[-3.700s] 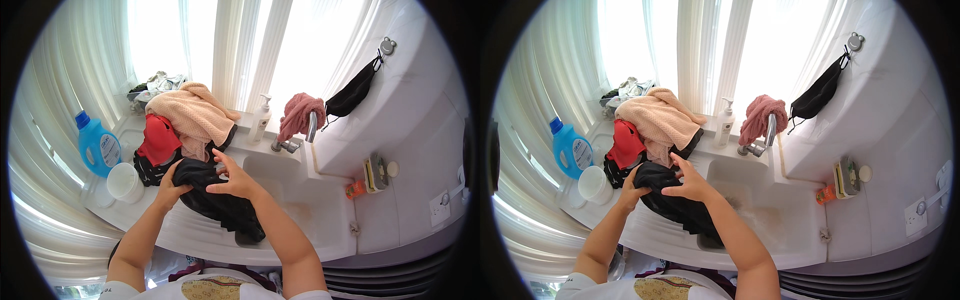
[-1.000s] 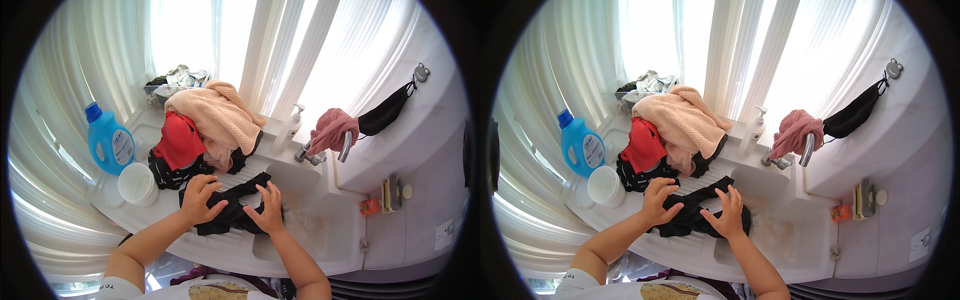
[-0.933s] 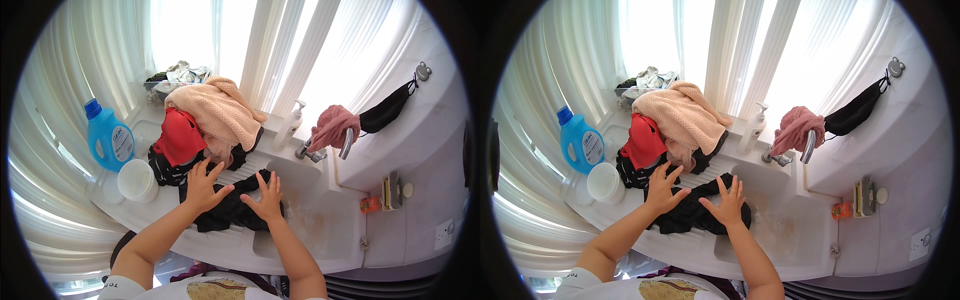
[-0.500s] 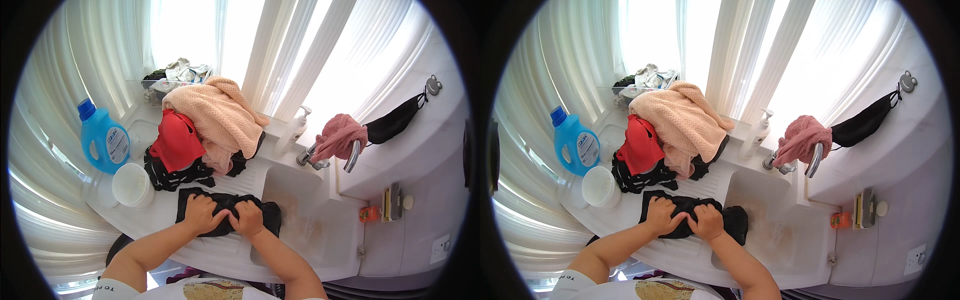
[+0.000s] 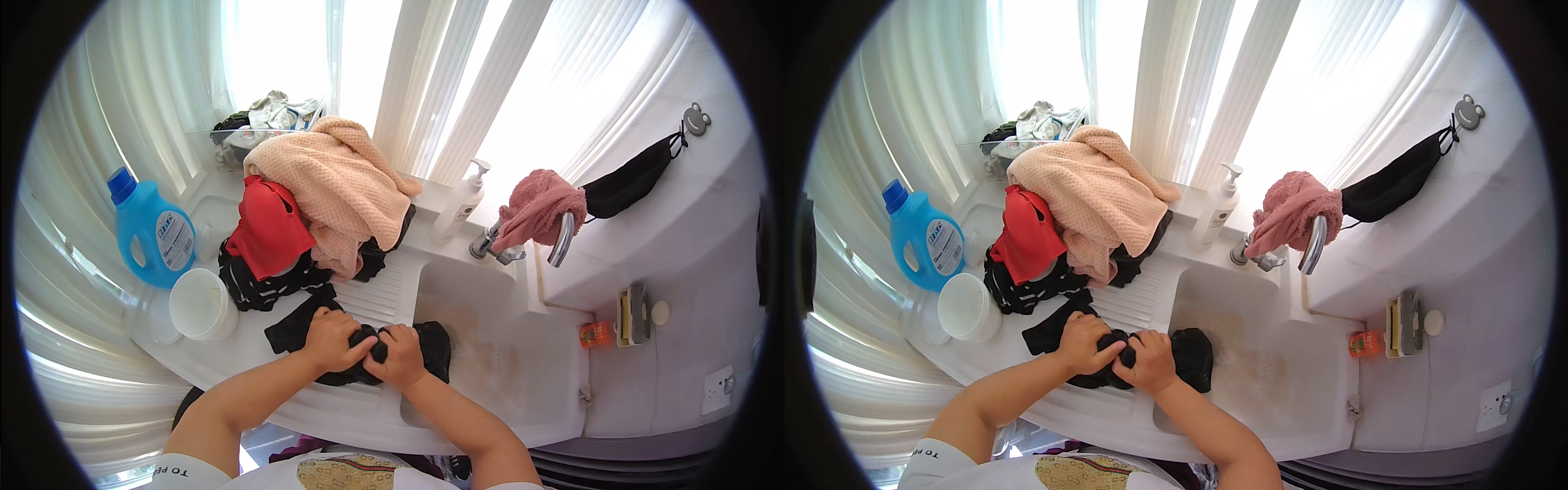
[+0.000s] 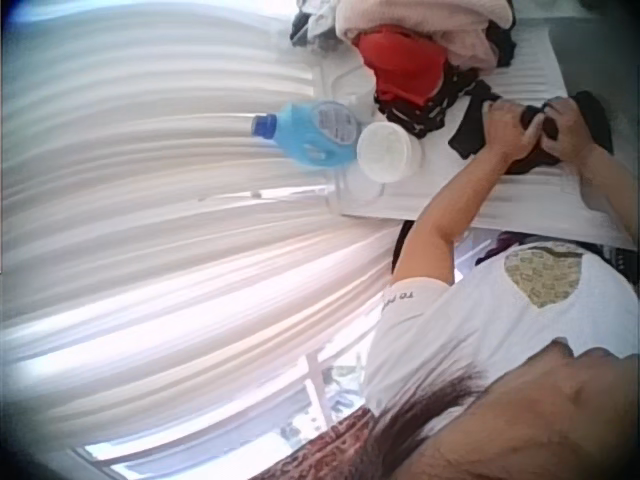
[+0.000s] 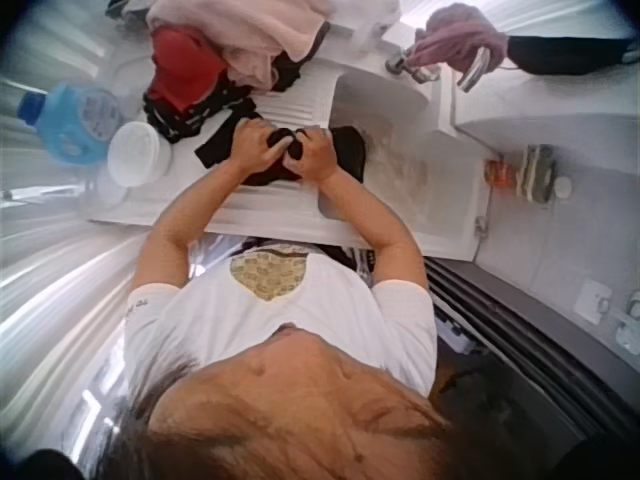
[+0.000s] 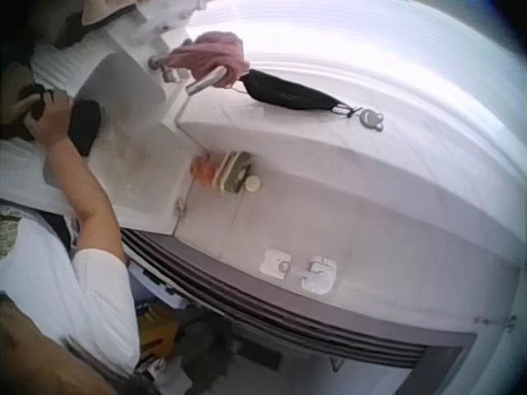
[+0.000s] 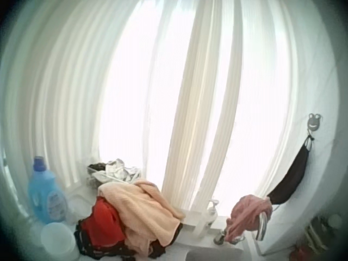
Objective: The person washes a black garment by hand in a sink, pouring white detergent from a cup onto the fabric and scrubbing it thoroughly before rinsing.
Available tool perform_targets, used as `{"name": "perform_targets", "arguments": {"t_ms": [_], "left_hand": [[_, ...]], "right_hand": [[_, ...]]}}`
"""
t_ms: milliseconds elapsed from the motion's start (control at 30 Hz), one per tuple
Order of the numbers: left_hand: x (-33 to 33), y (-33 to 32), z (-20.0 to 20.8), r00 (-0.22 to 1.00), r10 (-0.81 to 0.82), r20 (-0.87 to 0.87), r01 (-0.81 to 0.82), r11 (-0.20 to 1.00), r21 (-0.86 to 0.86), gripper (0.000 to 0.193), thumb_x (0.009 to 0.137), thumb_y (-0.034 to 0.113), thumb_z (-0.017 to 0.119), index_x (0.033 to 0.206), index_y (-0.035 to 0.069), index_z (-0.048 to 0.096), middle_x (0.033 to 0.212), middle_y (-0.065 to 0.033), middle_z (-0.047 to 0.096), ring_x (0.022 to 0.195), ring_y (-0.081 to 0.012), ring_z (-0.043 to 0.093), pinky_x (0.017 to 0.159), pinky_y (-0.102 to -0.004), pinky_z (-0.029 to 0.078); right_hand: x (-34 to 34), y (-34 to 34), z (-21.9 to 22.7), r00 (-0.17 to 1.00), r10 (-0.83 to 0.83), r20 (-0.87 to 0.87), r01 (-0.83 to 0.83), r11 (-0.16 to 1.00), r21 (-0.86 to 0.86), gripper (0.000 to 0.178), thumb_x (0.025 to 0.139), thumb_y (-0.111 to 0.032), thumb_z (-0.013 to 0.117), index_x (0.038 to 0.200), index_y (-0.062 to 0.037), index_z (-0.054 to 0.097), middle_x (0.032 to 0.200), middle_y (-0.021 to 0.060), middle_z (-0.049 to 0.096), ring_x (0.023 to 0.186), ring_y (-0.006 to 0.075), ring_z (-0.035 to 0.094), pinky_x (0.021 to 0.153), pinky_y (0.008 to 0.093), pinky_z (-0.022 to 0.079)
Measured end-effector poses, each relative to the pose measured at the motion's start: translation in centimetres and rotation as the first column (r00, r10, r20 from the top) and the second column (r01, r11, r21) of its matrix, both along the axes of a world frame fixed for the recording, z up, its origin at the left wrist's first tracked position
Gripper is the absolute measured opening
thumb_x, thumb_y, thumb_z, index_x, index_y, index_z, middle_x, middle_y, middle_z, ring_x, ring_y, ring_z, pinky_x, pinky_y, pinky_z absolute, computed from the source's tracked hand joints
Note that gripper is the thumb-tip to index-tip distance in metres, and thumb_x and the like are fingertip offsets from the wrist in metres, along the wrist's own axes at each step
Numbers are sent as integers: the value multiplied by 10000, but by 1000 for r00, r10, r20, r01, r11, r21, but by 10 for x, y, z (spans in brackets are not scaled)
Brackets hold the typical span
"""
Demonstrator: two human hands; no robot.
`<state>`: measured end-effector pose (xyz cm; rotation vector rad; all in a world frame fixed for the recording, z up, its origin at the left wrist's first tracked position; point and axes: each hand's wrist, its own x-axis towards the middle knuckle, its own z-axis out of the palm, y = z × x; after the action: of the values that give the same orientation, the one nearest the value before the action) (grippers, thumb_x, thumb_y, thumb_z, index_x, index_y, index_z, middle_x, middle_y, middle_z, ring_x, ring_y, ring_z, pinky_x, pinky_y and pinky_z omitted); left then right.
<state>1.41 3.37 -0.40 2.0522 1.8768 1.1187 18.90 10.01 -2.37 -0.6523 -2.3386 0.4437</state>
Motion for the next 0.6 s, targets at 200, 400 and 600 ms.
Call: {"name": "perform_targets", "arguments": {"t_ms": [200,400,600], "left_hand": [[-3,14,6,999,37,-21,-37,999,-7,559,712,571,749,920,56,688,914,-107,665,948,-305,599,899,-454,391],[-15,-7,16,963,-201,-181,189,979,-82,596,647,454,850,1078,85,666,963,-110,657,1033,-330,597,992,-482,377],[88,48,46,769,111,630,166,916,-365,404,827,239,800,1087,-30,648,1025,-100,713,903,-103,626,803,-286,519]], "right_hand": [[16,17,8,985,-151,82,159,983,-92,860,739,-451,767,1410,-91,368,1379,233,439,1207,424,499,1022,502,397],[87,1,18,940,-92,327,284,744,-605,1118,672,-419,845,1535,-123,198,1375,261,492,1255,402,506,1015,423,451],[186,37,80,939,-307,152,326,662,-675,596,680,-218,821,1209,-18,636,1028,116,713,934,192,662,862,318,508]]}}
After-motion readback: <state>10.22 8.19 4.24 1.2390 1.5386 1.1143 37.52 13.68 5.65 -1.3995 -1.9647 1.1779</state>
